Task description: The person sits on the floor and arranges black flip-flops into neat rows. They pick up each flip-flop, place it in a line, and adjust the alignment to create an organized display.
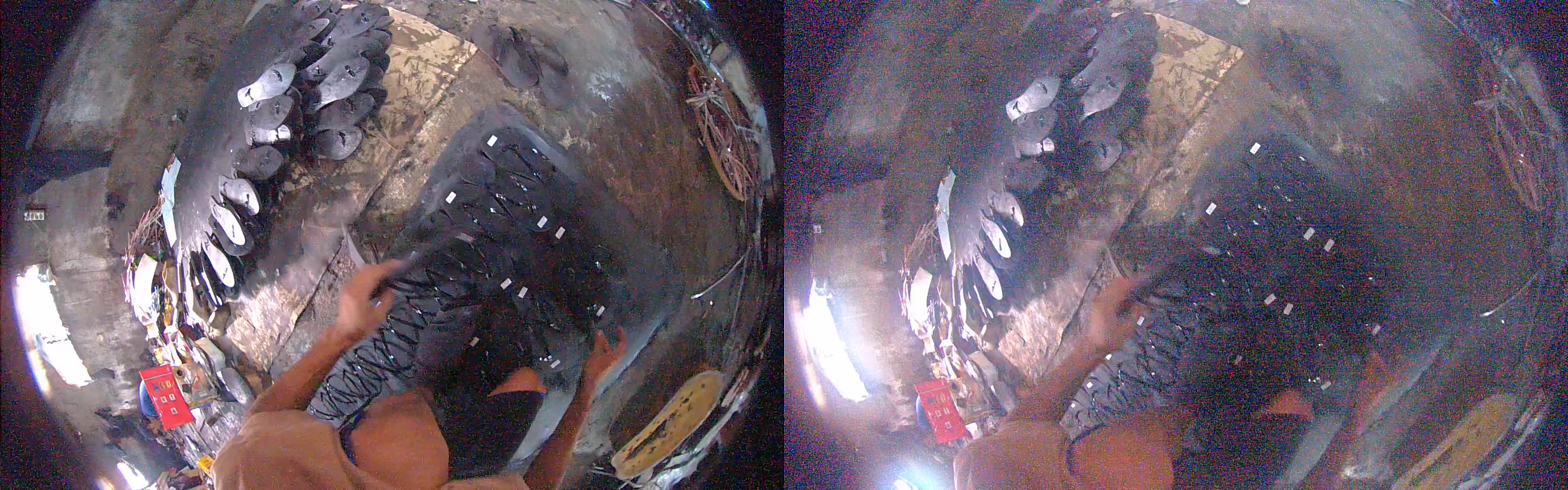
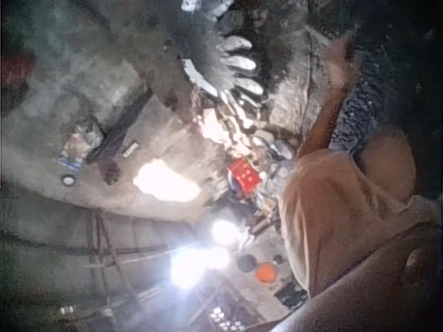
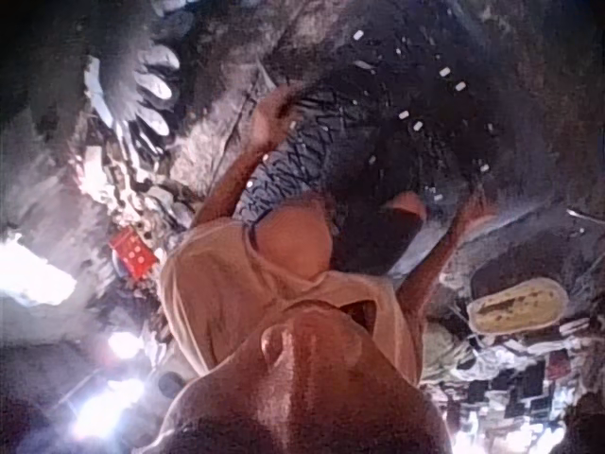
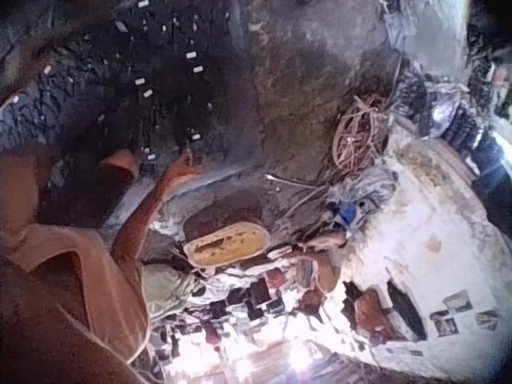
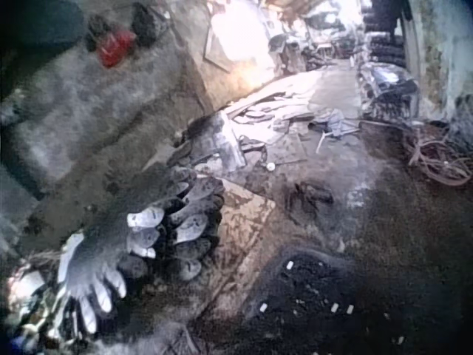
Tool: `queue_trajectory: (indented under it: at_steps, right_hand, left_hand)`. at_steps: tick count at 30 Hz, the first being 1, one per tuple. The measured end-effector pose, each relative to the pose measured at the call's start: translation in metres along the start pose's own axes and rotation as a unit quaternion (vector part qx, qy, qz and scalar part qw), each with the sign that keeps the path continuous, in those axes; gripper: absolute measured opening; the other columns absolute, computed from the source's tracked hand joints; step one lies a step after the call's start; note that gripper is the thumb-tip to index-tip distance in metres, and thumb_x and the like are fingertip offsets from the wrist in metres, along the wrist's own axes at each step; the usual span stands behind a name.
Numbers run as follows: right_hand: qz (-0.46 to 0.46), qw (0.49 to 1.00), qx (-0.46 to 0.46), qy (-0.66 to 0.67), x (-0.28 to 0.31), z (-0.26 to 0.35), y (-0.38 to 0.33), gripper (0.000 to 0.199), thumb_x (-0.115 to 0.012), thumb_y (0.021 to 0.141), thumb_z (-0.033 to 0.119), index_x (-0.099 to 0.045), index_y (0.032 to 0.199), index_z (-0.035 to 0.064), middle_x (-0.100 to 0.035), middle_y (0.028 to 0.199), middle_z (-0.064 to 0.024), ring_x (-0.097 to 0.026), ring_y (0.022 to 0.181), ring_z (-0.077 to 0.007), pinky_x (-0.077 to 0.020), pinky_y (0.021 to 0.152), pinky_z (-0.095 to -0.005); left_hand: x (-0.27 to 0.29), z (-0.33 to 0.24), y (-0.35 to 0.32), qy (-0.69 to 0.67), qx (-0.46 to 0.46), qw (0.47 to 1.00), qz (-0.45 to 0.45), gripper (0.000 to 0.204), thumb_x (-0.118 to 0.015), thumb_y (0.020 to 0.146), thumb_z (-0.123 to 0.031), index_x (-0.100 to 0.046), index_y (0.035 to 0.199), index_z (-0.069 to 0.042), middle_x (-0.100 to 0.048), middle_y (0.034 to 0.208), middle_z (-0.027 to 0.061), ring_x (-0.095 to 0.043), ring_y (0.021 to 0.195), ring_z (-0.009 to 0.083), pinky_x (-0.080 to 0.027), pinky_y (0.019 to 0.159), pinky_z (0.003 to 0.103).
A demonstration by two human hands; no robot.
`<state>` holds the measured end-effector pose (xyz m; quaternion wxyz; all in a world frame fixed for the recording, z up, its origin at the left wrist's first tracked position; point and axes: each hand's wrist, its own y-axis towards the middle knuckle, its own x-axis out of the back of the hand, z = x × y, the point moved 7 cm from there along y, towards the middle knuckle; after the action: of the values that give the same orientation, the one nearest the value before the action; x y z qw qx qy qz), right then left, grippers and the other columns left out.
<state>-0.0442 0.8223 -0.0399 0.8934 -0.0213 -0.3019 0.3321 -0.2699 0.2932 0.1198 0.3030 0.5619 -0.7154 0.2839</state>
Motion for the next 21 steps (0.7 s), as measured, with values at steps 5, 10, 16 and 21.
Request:
queue_trajectory:
  at_steps: [5,10,16,21]
  right_hand:
    - [0.083,0.993,0.028,0.074,-0.052,0.106,-0.004,0.043,-0.072,0.101,0.011,-0.060,0.141,0.0022,-0.067,0.135,-0.0129,-0.065,0.123,-0.0224,-0.0517,0.105,-0.0355]
    - [0.156,0.964,-0.055,0.208,-0.045,0.160,0.024,0.047,-0.066,0.107,0.027,-0.057,0.144,-0.0009,-0.070,0.131,-0.0129,-0.068,0.117,-0.0201,-0.0552,0.101,-0.0366]
    - [0.264,0.922,-0.064,0.277,-0.045,0.205,0.032,0.054,-0.067,0.107,0.027,-0.051,0.149,-0.0019,-0.072,0.121,-0.0095,-0.070,0.106,-0.0181,-0.0594,0.095,-0.0355]
    - [0.220,0.952,-0.057,0.207,-0.034,0.160,0.043,0.064,-0.075,0.100,0.020,-0.046,0.152,-0.0035,-0.073,0.114,-0.0062,-0.072,0.097,-0.0155,-0.0614,0.085,-0.0312]
  left_hand:
    - [-0.078,-0.053,0.037,-0.155,0.067,0.979,0.118,0.042,-0.079,0.093,-0.013,-0.071,0.133,-0.004,-0.076,0.116,0.0102,-0.070,0.108,0.0198,-0.054,0.100,0.035]
    - [-0.117,-0.117,0.096,-0.332,0.124,0.917,0.183,0.033,-0.074,0.102,-0.017,-0.072,0.132,-0.002,-0.075,0.113,0.0007,-0.066,0.102,0.0093,-0.053,0.095,0.029]
    - [-0.146,-0.162,0.115,-0.247,0.011,0.922,0.297,0.040,-0.078,0.099,-0.018,-0.070,0.133,0.001,-0.074,0.116,0.0029,-0.067,0.103,0.0113,-0.053,0.096,0.029]
    - [-0.151,-0.175,0.116,-0.233,0.062,0.904,0.352,0.048,-0.081,0.096,-0.017,-0.066,0.137,0.003,-0.074,0.117,0.0052,-0.068,0.104,0.0127,-0.054,0.097,0.030]
